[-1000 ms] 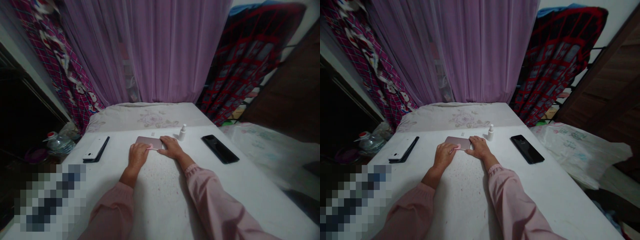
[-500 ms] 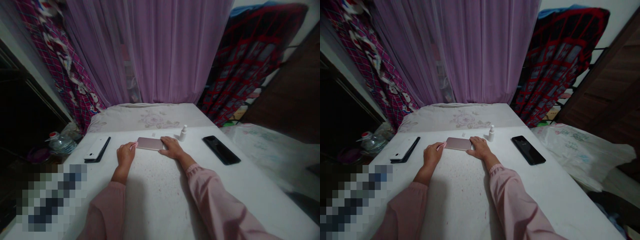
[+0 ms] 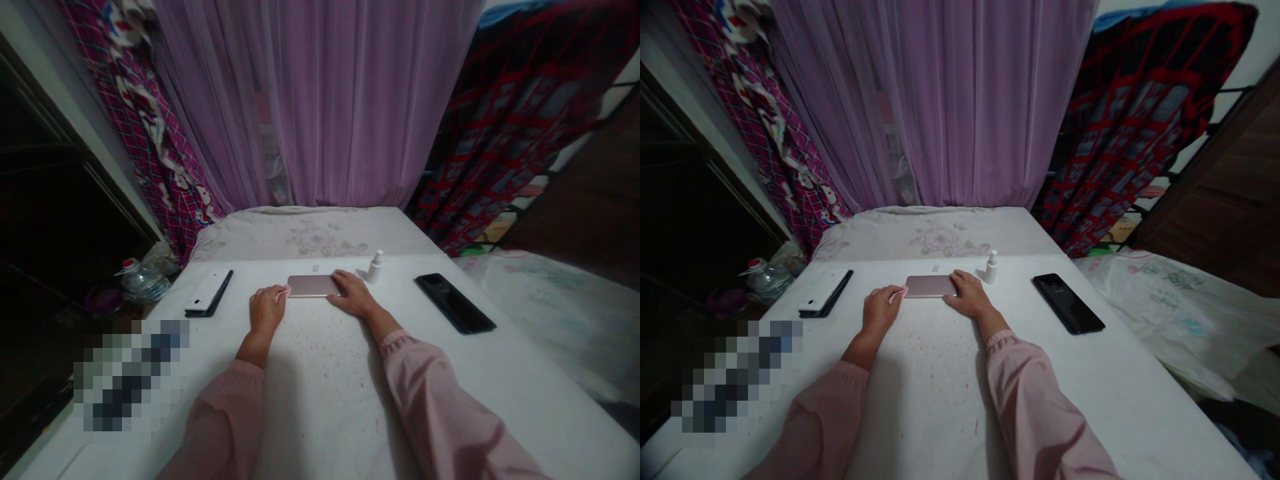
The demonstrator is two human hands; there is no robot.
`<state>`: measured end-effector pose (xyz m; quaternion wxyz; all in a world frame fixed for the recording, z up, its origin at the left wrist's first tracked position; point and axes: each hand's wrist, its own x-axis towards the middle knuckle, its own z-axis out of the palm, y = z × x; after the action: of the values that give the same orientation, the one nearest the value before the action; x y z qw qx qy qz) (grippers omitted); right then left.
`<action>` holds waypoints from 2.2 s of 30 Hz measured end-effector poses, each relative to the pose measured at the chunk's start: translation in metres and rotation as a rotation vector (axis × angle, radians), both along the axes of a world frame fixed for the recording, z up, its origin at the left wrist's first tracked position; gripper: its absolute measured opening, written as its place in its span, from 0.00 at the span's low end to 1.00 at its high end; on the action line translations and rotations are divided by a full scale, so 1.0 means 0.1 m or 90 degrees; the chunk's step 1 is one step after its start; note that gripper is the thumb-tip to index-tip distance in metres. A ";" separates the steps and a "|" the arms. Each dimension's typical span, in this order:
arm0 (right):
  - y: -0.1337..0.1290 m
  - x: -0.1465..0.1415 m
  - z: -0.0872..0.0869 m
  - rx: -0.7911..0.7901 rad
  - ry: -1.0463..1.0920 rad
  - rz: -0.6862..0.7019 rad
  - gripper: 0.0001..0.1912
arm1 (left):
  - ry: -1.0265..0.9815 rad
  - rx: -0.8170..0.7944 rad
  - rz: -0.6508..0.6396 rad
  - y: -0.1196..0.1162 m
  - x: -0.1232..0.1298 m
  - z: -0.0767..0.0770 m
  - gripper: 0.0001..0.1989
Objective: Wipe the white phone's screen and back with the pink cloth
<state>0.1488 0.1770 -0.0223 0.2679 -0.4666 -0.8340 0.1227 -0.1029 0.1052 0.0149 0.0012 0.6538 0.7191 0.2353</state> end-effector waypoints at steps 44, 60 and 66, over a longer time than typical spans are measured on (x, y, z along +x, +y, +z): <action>-0.04 -0.01 -0.02 -0.012 0.008 0.025 0.32 | -0.005 0.030 -0.101 0.00 0.08 -0.06 0.09; -0.05 -0.03 -0.03 0.016 0.006 0.020 0.28 | -0.022 0.021 -0.226 -0.05 0.62 -0.02 0.09; -0.05 -0.02 -0.02 -0.004 0.002 0.020 0.30 | -0.003 0.020 -0.149 -0.05 0.35 0.00 0.09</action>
<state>0.1464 0.1725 -0.0243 0.2657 -0.4542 -0.8404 0.1299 -0.0682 0.0999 0.0149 0.0200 0.7330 0.6339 0.2460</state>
